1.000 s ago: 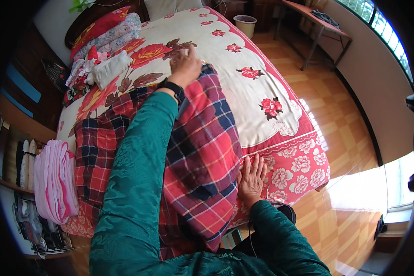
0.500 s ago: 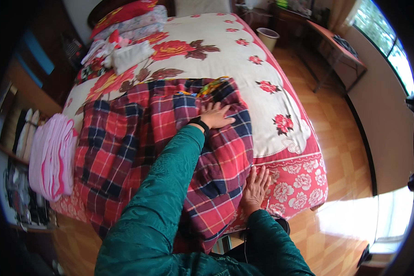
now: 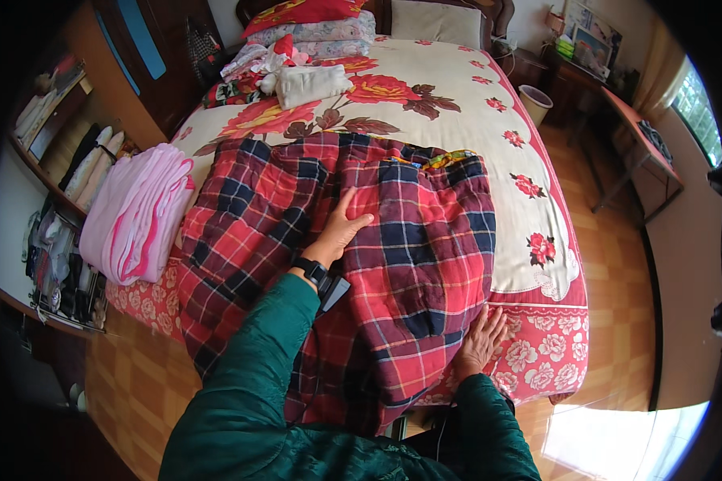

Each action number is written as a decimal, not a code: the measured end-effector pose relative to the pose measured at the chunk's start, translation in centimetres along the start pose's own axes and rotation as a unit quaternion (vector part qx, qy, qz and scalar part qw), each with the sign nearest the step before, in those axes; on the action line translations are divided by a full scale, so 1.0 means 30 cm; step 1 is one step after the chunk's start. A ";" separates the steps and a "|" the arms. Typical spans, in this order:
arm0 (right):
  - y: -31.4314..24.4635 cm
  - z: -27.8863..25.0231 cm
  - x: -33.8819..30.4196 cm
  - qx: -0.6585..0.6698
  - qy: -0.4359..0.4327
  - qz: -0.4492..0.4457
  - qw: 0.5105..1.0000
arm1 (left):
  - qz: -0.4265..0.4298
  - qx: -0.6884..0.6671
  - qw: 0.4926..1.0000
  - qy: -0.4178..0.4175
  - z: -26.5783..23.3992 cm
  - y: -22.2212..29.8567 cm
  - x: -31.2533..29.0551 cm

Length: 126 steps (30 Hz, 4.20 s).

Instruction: The person folds a red and blue plaid blanket on a bed. They smooth and align the edges, fold the sides inward, then fold the blanket in half and again to form a compact rectangular stack.

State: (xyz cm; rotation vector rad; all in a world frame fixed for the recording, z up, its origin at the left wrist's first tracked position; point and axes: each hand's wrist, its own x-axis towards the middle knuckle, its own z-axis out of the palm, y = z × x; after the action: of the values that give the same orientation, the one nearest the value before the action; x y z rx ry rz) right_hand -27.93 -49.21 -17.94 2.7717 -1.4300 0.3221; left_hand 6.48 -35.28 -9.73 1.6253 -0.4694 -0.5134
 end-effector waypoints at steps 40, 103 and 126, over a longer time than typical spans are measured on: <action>-0.003 0.016 0.003 0.028 0.053 -0.004 0.998 | -0.117 0.022 0.992 -0.036 -0.279 0.062 -0.476; -0.572 -0.218 -0.099 0.070 -0.092 -0.314 0.942 | -0.071 0.617 0.784 -0.003 -0.666 -0.029 -1.118; -0.666 -0.182 -0.280 0.148 -0.217 -0.433 0.862 | -0.110 0.454 0.869 -0.163 -0.702 -0.012 -0.912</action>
State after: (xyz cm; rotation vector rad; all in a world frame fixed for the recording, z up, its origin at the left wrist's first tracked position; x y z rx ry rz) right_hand -17.50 -30.25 -12.38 3.5069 0.0158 -0.1337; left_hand -3.59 -2.42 -6.49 2.5339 -0.8687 -0.8178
